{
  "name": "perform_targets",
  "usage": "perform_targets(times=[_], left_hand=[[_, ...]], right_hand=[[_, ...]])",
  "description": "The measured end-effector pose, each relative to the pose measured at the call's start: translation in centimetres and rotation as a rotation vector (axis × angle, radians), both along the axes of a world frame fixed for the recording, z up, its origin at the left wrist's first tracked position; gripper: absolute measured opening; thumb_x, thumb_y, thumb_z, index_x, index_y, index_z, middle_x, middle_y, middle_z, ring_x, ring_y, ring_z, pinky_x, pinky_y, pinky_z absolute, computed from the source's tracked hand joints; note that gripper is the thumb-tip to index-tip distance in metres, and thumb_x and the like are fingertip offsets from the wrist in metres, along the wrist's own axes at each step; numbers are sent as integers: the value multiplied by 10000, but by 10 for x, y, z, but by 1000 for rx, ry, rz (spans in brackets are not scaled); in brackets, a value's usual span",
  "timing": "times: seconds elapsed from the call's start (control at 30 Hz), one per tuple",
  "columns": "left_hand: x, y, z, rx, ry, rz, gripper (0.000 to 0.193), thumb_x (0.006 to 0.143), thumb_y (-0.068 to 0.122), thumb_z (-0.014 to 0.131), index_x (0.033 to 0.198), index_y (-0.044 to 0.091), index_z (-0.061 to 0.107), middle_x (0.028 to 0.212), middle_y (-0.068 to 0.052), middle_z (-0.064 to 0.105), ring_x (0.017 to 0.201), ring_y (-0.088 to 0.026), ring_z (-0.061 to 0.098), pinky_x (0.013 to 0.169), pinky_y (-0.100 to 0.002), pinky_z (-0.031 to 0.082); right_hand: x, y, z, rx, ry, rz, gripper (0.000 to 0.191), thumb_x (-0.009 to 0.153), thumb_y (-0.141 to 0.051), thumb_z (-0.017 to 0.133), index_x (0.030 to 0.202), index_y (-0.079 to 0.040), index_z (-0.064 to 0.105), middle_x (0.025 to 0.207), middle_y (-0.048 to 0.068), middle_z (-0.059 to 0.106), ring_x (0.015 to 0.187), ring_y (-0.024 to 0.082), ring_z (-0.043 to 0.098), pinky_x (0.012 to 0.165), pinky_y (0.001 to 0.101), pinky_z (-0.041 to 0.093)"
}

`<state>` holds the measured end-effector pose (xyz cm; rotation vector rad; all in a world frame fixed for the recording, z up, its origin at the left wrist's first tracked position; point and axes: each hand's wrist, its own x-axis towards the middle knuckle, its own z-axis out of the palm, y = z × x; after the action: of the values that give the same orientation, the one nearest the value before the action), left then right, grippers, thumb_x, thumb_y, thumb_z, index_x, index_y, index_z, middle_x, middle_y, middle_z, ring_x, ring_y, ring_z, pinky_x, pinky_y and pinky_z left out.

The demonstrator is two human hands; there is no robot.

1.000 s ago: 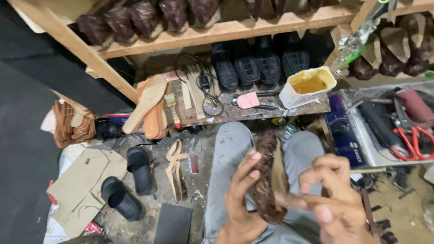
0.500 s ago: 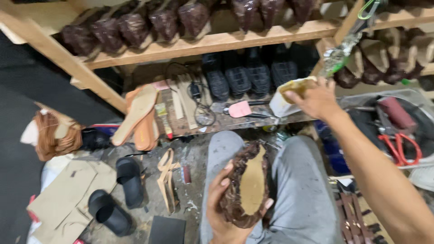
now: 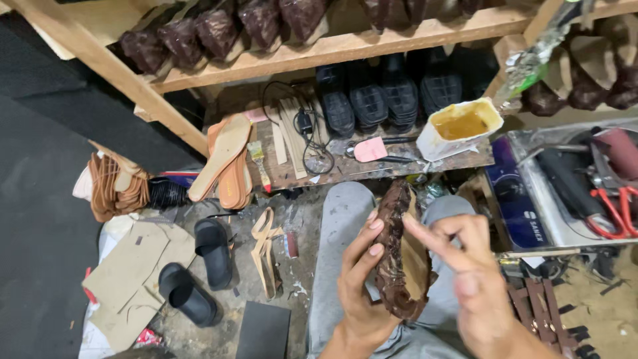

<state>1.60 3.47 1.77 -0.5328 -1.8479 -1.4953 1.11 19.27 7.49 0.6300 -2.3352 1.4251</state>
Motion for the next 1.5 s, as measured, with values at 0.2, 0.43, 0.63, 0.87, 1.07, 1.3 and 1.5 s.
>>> perform_targets(times=[0.2,0.43,0.63,0.87,1.07,1.3,1.5], left_hand=[[4,3,7,-22,38,-14,817,795,57,934,1443,111,440,1500,-197,538,1446,-436,579,1240,-529,516],[13,-1,15,-57,7,-82,847,786,77,940,1456,96,421,1511,-211,522,1454,-454,559,1240,-531,504],[16,-2,17,-107,-1,-25,860,779,94,958,1453,104,426,1503,-209,545,1444,-432,584,1225,-521,529],[17,-5,18,-100,-14,-74,881,776,93,967,1465,104,419,1533,-199,537,1476,-439,570,1216,-499,523],[20,-7,15,-74,-61,-104,888,755,93,961,1471,95,435,1546,-202,535,1462,-437,569,1227,-510,519],[17,-6,11,-87,-71,-74,868,778,101,961,1477,98,445,1556,-191,545,1449,-412,589,1190,-471,545],[19,-8,9,-129,-99,-98,900,764,121,967,1488,89,433,1559,-204,541,1484,-415,589,1198,-464,550]], right_hand=[[11,4,7,54,209,-110,575,1089,-440,277,1151,-147,768,927,8,527,993,220,421,961,407,352],[15,7,8,122,347,-66,548,1050,-405,377,1011,-64,804,876,10,532,973,244,405,1001,432,342],[13,4,19,79,249,-20,568,1100,-364,338,1099,13,763,898,66,559,990,256,435,1030,450,333],[15,5,13,40,293,-102,537,1046,-381,362,1035,-50,784,874,37,557,967,233,414,966,378,338],[14,7,12,21,382,-64,464,1005,-384,395,1033,-130,782,883,-13,562,1003,229,425,987,431,376],[6,10,19,153,410,-51,471,1019,-363,376,1058,-119,777,870,1,545,987,255,410,998,465,363],[7,10,27,191,379,-2,505,1051,-404,368,1059,-128,790,855,8,544,963,243,413,971,455,368]])
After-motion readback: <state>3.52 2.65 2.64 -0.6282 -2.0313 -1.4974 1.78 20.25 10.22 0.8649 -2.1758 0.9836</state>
